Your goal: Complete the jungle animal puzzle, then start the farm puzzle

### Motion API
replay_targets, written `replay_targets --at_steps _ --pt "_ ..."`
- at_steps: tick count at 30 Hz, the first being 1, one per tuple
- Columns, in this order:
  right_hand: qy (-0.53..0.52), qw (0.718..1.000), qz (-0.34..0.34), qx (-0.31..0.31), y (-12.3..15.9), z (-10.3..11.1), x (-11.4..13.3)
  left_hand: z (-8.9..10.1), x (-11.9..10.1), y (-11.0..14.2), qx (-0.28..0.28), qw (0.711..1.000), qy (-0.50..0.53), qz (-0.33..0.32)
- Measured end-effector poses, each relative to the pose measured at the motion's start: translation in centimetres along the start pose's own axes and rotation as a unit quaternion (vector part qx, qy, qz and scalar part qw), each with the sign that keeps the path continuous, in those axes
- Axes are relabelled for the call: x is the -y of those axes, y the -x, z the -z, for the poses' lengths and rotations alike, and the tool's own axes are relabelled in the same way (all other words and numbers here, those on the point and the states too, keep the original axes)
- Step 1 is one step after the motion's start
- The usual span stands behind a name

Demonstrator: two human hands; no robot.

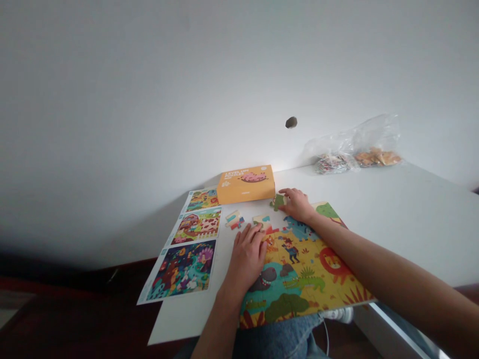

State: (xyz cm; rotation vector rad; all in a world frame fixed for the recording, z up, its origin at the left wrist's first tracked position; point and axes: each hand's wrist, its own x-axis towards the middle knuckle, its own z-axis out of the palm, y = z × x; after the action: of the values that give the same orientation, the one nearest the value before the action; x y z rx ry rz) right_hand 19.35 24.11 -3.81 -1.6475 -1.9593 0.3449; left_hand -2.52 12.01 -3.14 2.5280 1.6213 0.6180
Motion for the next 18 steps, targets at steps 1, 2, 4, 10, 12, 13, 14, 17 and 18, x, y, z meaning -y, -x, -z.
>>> replay_targets --at_steps 1,2,4,10,12,13,14,17,18 --pt "-0.030 1.000 -0.003 -0.006 0.0 0.2 -0.1 0.0 0.0 0.0 0.001 1.000 0.000 0.001" --pt "-0.059 0.998 0.002 -0.012 0.1 0.5 -0.2 0.0 0.0 0.0 0.000 1.000 0.000 0.000" --pt "-0.112 0.993 0.027 -0.027 0.3 1.1 -0.3 0.0 0.0 0.0 -0.002 1.000 0.001 -0.003" --pt "-0.234 0.964 0.092 0.090 1.3 2.1 0.1 0.0 0.0 0.1 -0.001 1.000 -0.004 -0.007" --pt "-0.213 0.960 0.110 0.142 1.5 2.0 0.1 0.0 0.0 0.2 0.006 1.000 -0.009 -0.005" --pt "-0.197 0.961 0.115 0.155 1.6 1.9 0.1 -0.1 0.1 0.2 0.012 1.000 -0.013 -0.005" --pt "-0.183 0.963 0.121 0.160 1.6 1.8 0.0 -0.1 0.1 0.3 0.019 1.000 -0.016 -0.005" --pt "-0.157 0.966 0.142 0.151 1.5 1.8 -0.1 -0.2 0.2 0.4 0.039 0.999 -0.027 -0.008" --pt "-0.152 0.967 0.147 0.145 1.5 1.8 0.0 -0.2 0.2 0.4 0.044 0.999 -0.030 -0.008"
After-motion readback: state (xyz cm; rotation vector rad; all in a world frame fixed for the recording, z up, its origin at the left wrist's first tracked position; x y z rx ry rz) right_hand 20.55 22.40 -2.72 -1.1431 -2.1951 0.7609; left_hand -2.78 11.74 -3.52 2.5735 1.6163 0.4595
